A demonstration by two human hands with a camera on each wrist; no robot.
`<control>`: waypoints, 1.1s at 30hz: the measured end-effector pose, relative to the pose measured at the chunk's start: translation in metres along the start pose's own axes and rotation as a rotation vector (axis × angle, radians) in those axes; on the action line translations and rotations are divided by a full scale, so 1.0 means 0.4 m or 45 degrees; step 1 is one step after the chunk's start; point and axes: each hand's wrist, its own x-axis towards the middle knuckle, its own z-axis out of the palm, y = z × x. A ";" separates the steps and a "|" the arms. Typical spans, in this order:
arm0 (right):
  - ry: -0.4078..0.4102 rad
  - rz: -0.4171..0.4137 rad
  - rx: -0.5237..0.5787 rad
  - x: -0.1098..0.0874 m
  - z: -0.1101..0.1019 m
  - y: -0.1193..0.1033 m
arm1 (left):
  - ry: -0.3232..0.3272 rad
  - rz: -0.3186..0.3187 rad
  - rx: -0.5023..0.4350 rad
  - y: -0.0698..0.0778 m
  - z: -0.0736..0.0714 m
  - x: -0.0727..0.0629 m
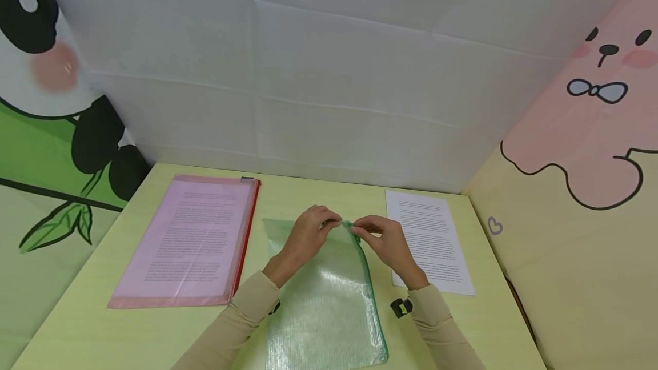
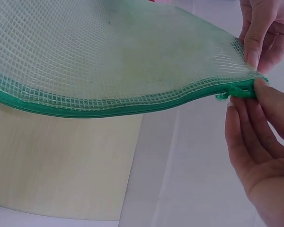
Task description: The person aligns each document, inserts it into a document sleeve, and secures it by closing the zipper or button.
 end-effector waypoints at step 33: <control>0.016 0.286 0.360 -0.029 -0.006 0.008 | 0.056 0.076 -0.162 -0.010 -0.006 -0.002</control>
